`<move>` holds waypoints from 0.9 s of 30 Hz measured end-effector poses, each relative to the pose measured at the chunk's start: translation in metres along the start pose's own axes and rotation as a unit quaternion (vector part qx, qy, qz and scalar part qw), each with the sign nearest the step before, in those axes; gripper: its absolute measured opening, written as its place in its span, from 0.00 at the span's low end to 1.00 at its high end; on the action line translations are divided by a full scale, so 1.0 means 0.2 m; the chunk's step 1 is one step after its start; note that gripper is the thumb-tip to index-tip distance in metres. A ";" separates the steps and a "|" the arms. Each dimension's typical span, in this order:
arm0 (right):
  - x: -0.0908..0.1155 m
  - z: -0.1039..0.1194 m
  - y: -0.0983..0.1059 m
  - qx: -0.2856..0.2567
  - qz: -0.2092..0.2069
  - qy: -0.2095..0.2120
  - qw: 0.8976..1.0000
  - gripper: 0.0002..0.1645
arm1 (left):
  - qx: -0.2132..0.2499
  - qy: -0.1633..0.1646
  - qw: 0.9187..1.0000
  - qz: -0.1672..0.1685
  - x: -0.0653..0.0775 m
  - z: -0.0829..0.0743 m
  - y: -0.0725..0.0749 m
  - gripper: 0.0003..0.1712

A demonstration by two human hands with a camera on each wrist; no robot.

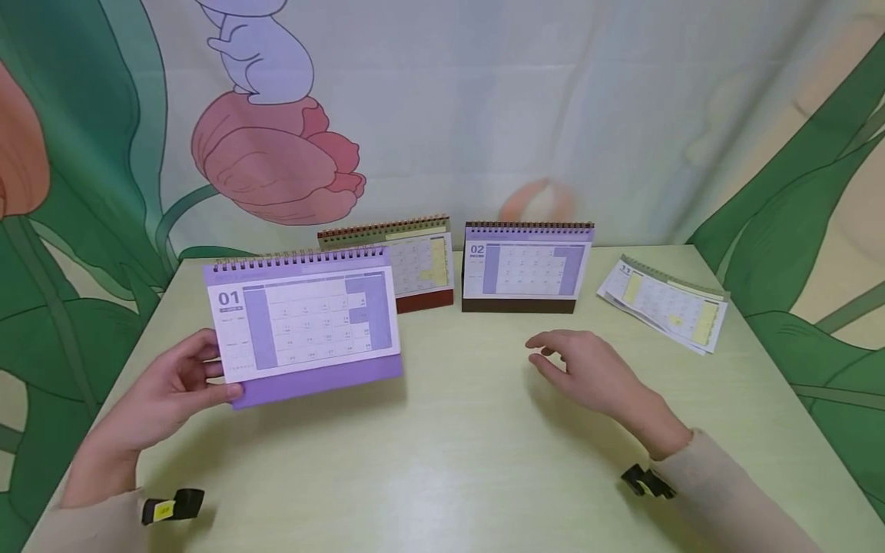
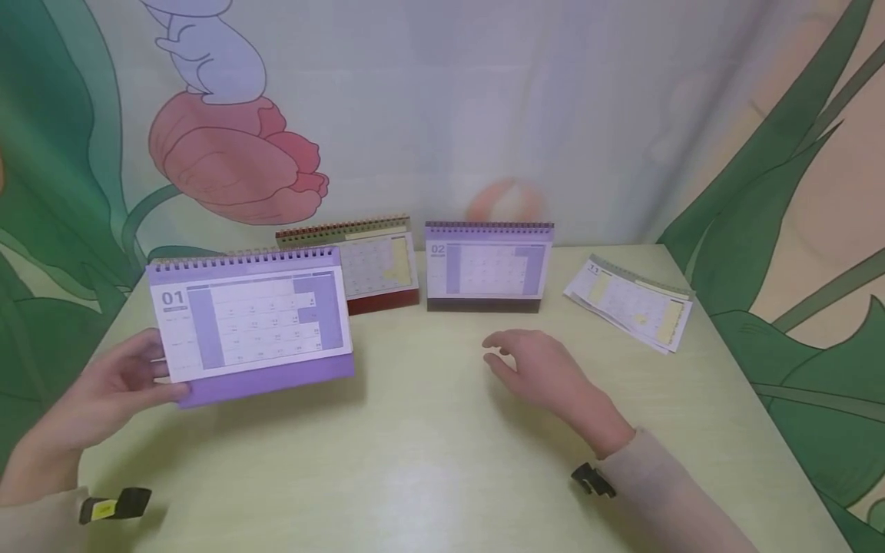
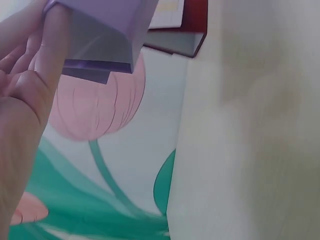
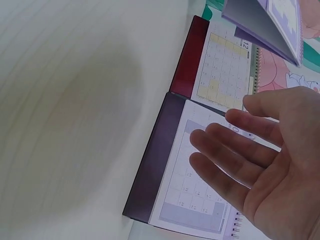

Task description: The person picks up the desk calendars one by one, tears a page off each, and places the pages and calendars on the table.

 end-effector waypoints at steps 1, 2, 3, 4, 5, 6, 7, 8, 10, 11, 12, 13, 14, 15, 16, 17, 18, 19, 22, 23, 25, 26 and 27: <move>0.00 0.00 0.00 -0.002 -0.004 0.001 1.000 0.13 | 0.001 -0.002 1.000 0.001 -0.01 0.00 -0.02 0.36; 0.00 0.01 0.00 -0.003 -0.009 0.000 1.000 0.13 | 0.001 -0.003 1.000 0.003 -0.02 0.00 -0.03 0.36; 0.00 0.01 0.00 -0.004 -0.014 0.001 1.000 0.13 | 0.002 -0.004 1.000 0.004 -0.03 0.01 -0.05 0.36; 0.01 0.02 0.01 -0.006 -0.020 0.002 1.000 0.13 | -0.001 -0.003 1.000 0.003 -0.04 0.01 -0.07 0.36; 0.01 0.02 0.01 -0.008 -0.028 0.004 1.000 0.13 | -0.002 -0.001 1.000 0.003 -0.06 0.01 -0.08 0.36; 0.01 0.03 0.01 -0.008 -0.037 0.008 0.999 0.14 | -0.003 -0.001 1.000 0.003 -0.07 0.02 -0.10 0.36; 0.01 0.03 0.01 -0.009 -0.048 0.012 0.999 0.14 | -0.004 -0.001 1.000 0.002 -0.08 0.02 -0.12 0.35; 0.00 0.04 0.01 -0.009 -0.060 0.017 0.998 0.14 | -0.006 0.000 1.000 0.001 -0.09 0.03 -0.14 0.35; 0.00 0.05 0.01 -0.007 -0.084 0.030 0.996 0.15 | -0.007 0.003 1.000 -0.001 -0.12 0.03 -0.17 0.34; 0.00 0.06 0.01 -0.004 -0.097 0.036 0.995 0.15 | -0.007 0.004 1.000 -0.002 -0.13 0.04 -0.19 0.33; 0.00 0.07 0.01 -0.002 -0.109 0.041 0.993 0.16 | -0.009 0.004 1.000 -0.004 -0.14 0.04 -0.21 0.33; 0.00 0.08 0.01 -0.001 -0.121 0.045 0.992 0.16 | -0.010 0.006 1.000 -0.006 -0.15 0.04 -0.22 0.33; 0.00 0.09 0.01 0.000 -0.132 0.049 0.990 0.17 | -0.010 0.007 1.000 -0.007 -0.16 0.05 -0.24 0.33; -0.01 0.10 0.01 0.002 -0.141 0.052 0.989 0.17 | -0.006 0.007 1.000 -0.007 -0.17 0.05 -0.25 0.33; -0.01 0.11 0.02 0.002 -0.149 0.055 0.987 0.18 | -0.003 0.005 1.000 -0.007 -0.18 0.05 -0.27 0.32; -0.01 0.12 0.02 0.003 -0.156 0.057 0.986 0.19 | 0.000 0.003 1.000 -0.007 -0.18 0.06 -0.28 0.32; -0.01 0.13 0.02 0.004 -0.162 0.059 0.985 0.19 | 0.003 0.001 1.000 -0.006 -0.19 0.06 -0.29 0.32; -0.01 0.14 0.01 0.005 -0.166 0.062 0.984 0.20 | 0.008 -0.002 1.000 -0.003 -0.20 0.06 -0.30 0.33; -0.01 0.16 0.01 0.010 -0.178 0.071 0.981 0.22 | 0.013 -0.006 1.000 0.000 -0.22 0.07 -0.33 0.33; -0.01 0.16 0.01 0.013 -0.182 0.075 0.980 0.24 | 0.013 -0.006 1.000 0.000 -0.23 0.07 -0.34 0.33; -0.01 0.17 0.01 0.018 -0.192 0.087 0.977 0.26 | 0.012 -0.006 1.000 0.002 -0.24 0.08 -0.35 0.33; -0.02 0.18 0.01 0.020 -0.197 0.093 0.976 0.27 | 0.012 -0.004 1.000 0.002 -0.25 0.08 -0.36 0.32; -0.02 0.18 0.01 0.021 -0.201 0.101 0.974 0.28 | 0.013 -0.004 1.000 0.003 -0.26 0.08 -0.37 0.32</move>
Point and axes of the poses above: each hand's wrist, its own x-axis away from the middle knuckle, its own y-axis out of the back of the hand, z = x × y, the point moved 4 cm from there along -x, towards the middle knuckle, and after that the axes turned 2 degrees about y, right-handed, at the moved point
